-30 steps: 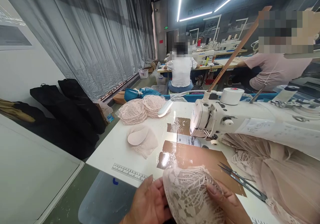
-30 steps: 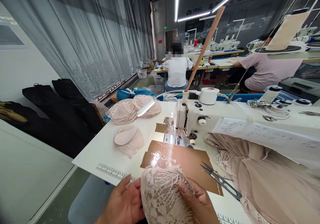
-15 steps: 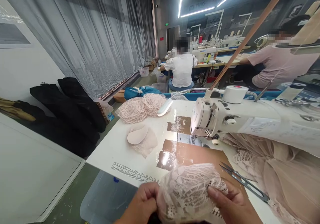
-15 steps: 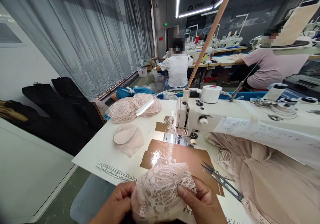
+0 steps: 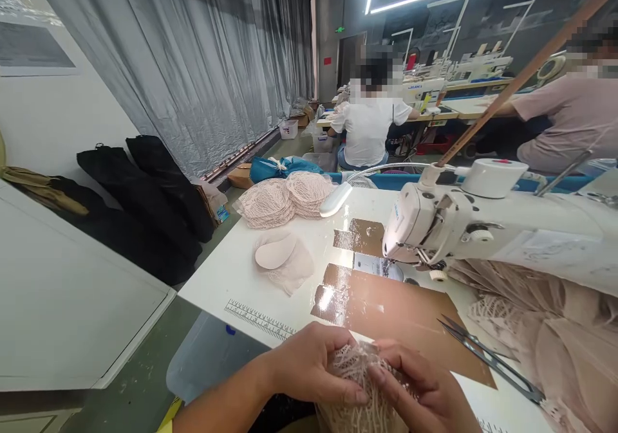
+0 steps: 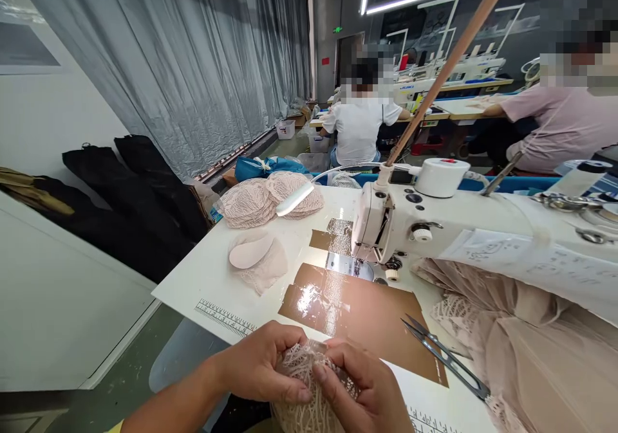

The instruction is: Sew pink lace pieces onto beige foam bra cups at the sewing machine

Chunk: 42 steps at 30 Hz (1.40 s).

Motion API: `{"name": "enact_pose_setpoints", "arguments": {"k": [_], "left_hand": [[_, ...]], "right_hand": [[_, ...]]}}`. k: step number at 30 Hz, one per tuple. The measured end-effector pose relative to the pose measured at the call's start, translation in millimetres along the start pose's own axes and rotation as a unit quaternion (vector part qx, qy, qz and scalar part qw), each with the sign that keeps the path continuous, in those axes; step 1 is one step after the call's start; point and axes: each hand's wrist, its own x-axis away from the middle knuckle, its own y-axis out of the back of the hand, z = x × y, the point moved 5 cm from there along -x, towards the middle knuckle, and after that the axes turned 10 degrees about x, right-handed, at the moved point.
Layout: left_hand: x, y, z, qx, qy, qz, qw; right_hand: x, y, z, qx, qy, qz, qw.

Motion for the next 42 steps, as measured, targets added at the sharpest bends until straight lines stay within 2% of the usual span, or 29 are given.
{"name": "enact_pose_setpoints", "arguments": {"k": [3,6,9,14,16,19,22,26,30,34,37,39,42], "left_hand": [[-3,-2,-1,0.032,-0.003,0.016,0.999],[-8,4,-2,0.044,-0.001,-0.001,0.999],[-17,10,-2,0.014,-0.002,-0.026,1.000],[-30,11,-4,0.017,0.012,-0.026,0.999],[-34,11,-7,0.011,0.007,-0.025,1.000],[-39,12,-13,0.006,-0.005,-0.026,1.000],[-43,13,-15,0.025,0.008,-0.008,1.000],[-47,12,-17,0.096,0.036,0.042,0.994],[-52,8,-18,0.127,0.017,0.048,0.991],[-60,-1,-11,0.184,-0.015,-0.001,0.983],[-62,5,-3,0.248,0.017,-0.077,0.966],[-56,24,-8,0.267,0.023,-0.155,0.951],[-37,71,-36,0.218,-0.038,-0.278,0.935]], "right_hand": [[-3,5,-7,0.007,0.001,-0.034,0.999],[-6,7,-12,0.009,-0.011,-0.052,0.999],[-9,8,-13,0.015,-0.014,-0.057,0.998],[-17,13,-17,0.048,-0.011,-0.052,0.997],[-20,17,-20,0.047,-0.029,-0.066,0.996],[-25,22,-27,-0.022,-0.087,-0.077,0.993],[-30,24,-25,-0.062,-0.100,-0.050,0.992],[-32,32,-17,-0.040,-0.097,-0.036,0.994],[-32,36,-12,-0.047,-0.114,-0.032,0.992],[-37,32,-14,-0.115,-0.146,-0.029,0.982],[-41,34,-20,-0.165,-0.166,-0.031,0.972],[-41,45,-25,-0.181,-0.169,-0.063,0.967],[-33,74,-30,-0.163,-0.159,-0.150,0.962]]}}
